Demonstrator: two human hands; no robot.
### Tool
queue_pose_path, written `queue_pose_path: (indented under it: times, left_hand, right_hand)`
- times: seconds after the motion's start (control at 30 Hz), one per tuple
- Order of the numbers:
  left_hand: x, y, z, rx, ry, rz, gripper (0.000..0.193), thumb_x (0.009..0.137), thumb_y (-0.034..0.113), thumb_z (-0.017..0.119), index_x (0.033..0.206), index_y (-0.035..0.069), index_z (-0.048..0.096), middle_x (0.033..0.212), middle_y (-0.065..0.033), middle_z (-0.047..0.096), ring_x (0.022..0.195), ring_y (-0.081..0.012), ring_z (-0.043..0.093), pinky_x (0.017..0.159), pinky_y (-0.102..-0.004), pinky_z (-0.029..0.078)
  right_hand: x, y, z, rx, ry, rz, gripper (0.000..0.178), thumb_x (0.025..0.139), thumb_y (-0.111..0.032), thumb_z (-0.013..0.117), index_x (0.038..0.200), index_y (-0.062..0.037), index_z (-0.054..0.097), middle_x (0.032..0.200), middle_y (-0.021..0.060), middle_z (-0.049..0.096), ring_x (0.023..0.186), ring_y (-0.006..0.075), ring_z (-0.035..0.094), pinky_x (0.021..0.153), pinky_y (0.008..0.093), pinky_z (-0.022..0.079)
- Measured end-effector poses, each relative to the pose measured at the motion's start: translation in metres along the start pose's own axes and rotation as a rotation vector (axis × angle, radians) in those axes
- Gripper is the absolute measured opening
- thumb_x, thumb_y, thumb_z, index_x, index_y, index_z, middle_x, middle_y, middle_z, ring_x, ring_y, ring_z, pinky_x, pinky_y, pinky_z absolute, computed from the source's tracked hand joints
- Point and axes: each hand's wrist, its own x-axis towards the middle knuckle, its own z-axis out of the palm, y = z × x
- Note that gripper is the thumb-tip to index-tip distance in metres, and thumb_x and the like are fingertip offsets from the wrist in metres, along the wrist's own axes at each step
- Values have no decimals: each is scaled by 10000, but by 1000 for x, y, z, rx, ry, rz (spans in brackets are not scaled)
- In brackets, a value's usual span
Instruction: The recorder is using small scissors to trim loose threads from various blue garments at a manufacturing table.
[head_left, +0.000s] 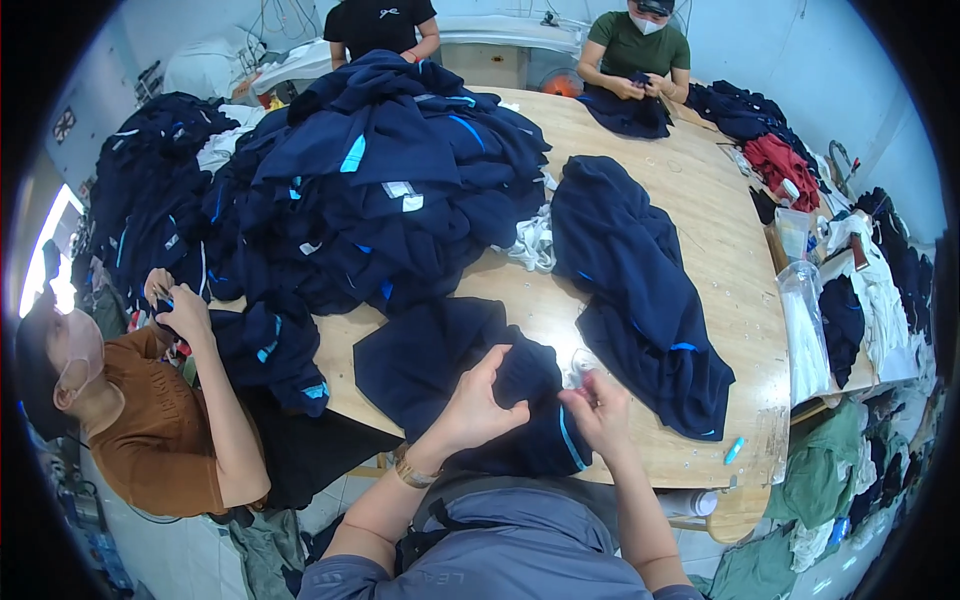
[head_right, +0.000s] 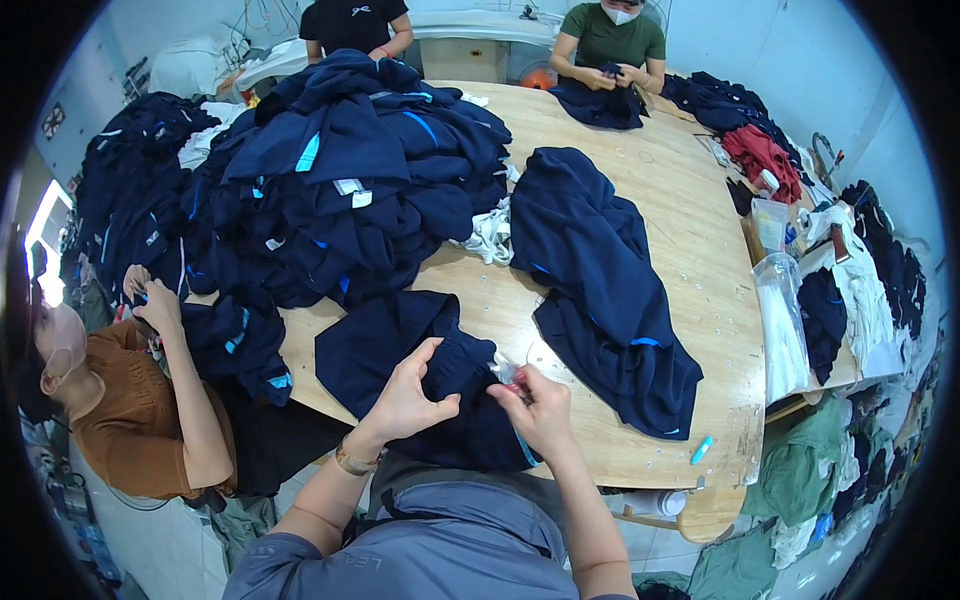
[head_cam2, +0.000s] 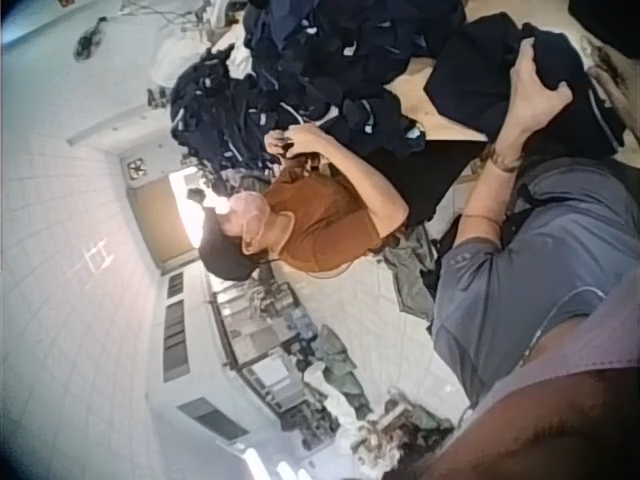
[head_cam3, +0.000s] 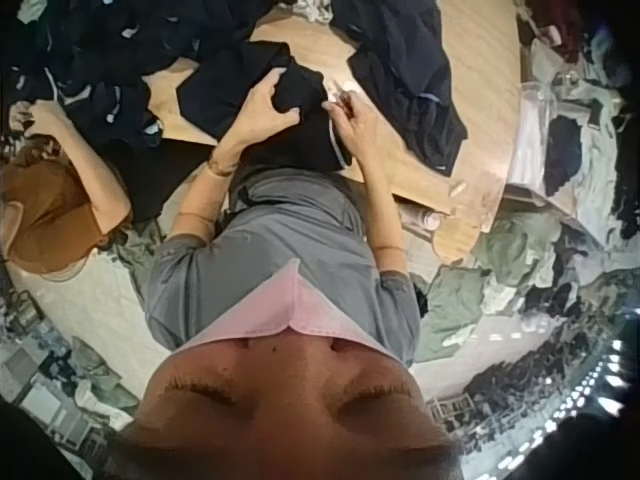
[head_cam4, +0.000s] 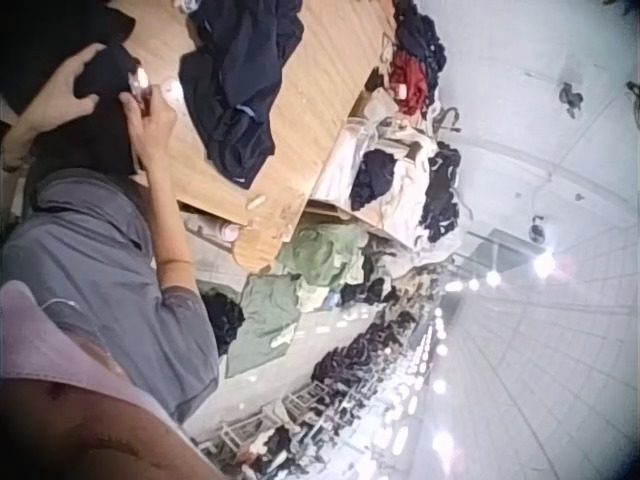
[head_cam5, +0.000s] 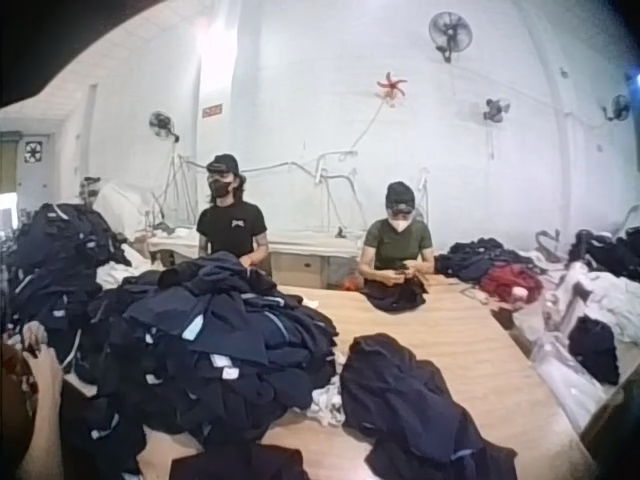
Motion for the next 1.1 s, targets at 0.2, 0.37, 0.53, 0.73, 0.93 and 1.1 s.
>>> queue_pose_path:
  times: [0.2, 0.37, 0.53, 0.73, 0.93, 1.1]
  left_hand:
    - [10, -3, -2, -290, -112, -21, 638, 674, -15, 642, 1243, -68, 359, 1084, -66, 528, 994, -106, 495, 890, -256, 403]
    - [25, 7, -19, -456, -76, 77, 573, 692, -55, 614, 1226, -44, 405, 1108, -40, 535, 995, -79, 503, 886, -237, 408]
    - [34, 10, -50, -550, 71, 153, 543, 662, -104, 564, 1185, -30, 442, 1059, -26, 562, 968, -81, 532, 875, -227, 418]
    - [43, -34, -74, -381, 143, -6, 474, 655, -59, 576, 1120, -12, 495, 994, -90, 594, 925, -147, 556, 780, -304, 470]
    - [18, -83, -59, 833, 520, -130, 540, 692, 109, 663, 1186, 37, 459, 1106, -219, 504, 1077, -372, 459, 906, -420, 399]
    - [16, -77, -44, 704, 494, -2, 405, 731, 76, 617, 1119, 45, 507, 1032, -205, 533, 1012, -356, 492, 857, -406, 416]
  right_hand:
    - [-9, 23, 25, 250, 82, 266, 361, 720, -219, 726, 869, -9, 474, 734, 54, 451, 660, 167, 440, 618, 287, 390]
    - [-38, 56, 52, 408, -35, 285, 364, 696, -131, 738, 888, -11, 453, 740, 36, 441, 661, 142, 433, 596, 268, 391]
    - [-47, 66, 23, 761, 159, 614, 337, 716, -30, 693, 758, -115, 369, 704, -45, 361, 632, 56, 361, 559, 204, 316]
    - [-11, 65, -19, 881, 394, 461, 291, 766, 24, 644, 772, -105, 383, 676, -35, 427, 620, 54, 407, 610, 189, 357]
    - [-23, 103, -3, 179, 439, 415, 207, 806, -55, 648, 869, -14, 455, 669, 0, 480, 603, 63, 449, 556, 208, 400]
    - [-55, 105, 1, 29, 401, 506, 260, 785, -84, 673, 777, -23, 420, 627, 30, 462, 558, 102, 417, 528, 243, 380]
